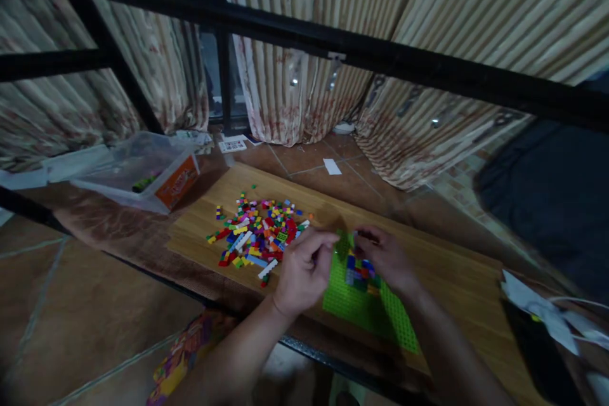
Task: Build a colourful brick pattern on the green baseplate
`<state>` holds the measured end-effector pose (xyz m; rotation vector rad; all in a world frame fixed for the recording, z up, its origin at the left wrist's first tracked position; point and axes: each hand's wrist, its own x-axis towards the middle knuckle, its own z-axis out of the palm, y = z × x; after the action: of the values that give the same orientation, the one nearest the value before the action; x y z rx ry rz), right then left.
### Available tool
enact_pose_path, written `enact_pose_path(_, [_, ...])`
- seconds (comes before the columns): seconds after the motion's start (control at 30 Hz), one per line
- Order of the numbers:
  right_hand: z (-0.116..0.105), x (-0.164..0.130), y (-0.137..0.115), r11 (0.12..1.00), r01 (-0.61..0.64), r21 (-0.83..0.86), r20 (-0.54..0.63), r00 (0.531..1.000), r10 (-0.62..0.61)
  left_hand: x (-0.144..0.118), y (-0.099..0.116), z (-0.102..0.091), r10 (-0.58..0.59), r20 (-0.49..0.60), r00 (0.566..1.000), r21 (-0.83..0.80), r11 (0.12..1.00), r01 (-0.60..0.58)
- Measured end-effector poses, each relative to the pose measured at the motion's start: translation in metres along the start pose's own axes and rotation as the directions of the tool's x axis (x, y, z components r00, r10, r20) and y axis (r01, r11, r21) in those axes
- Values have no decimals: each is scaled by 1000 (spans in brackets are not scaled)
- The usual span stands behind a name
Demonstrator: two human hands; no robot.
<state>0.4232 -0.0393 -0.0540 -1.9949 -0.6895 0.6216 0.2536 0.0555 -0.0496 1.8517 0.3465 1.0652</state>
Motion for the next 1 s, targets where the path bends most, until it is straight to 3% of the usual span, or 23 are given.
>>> enact_pose_path(0.1, [-35, -14, 30, 986, -87, 143, -137, 985, 107, 0, -3, 7, -43, 12, 999, 23, 999, 42])
enact_pose_path(0.2, [-52, -20, 52, 964, -90, 251, -202, 969, 143, -3, -8, 13, -48, 48, 998, 72, 996, 45])
enact_pose_path(0.47, [-53, -22, 72, 928, -19, 373, -216, 970, 107, -16, -23, 39, -79, 249, 965, 250, 968, 15])
enact_pose_path(0.67, [-56, -16, 88, 961, 3, 275, -243, 968, 66, -28, -34, 55, -150, 367, 918, 390, 921, -5])
enact_pose_path(0.87, [-58, -21, 91, 998, 16, -64, -265, 964, -33, -32, -39, 60, -244, 441, 864, 489, 872, -3])
enact_pose_path(1.0, [-51, -23, 80, 975, 50, -215, -251, 962, -105, -34, -39, 63, -257, 487, 834, 566, 821, -78])
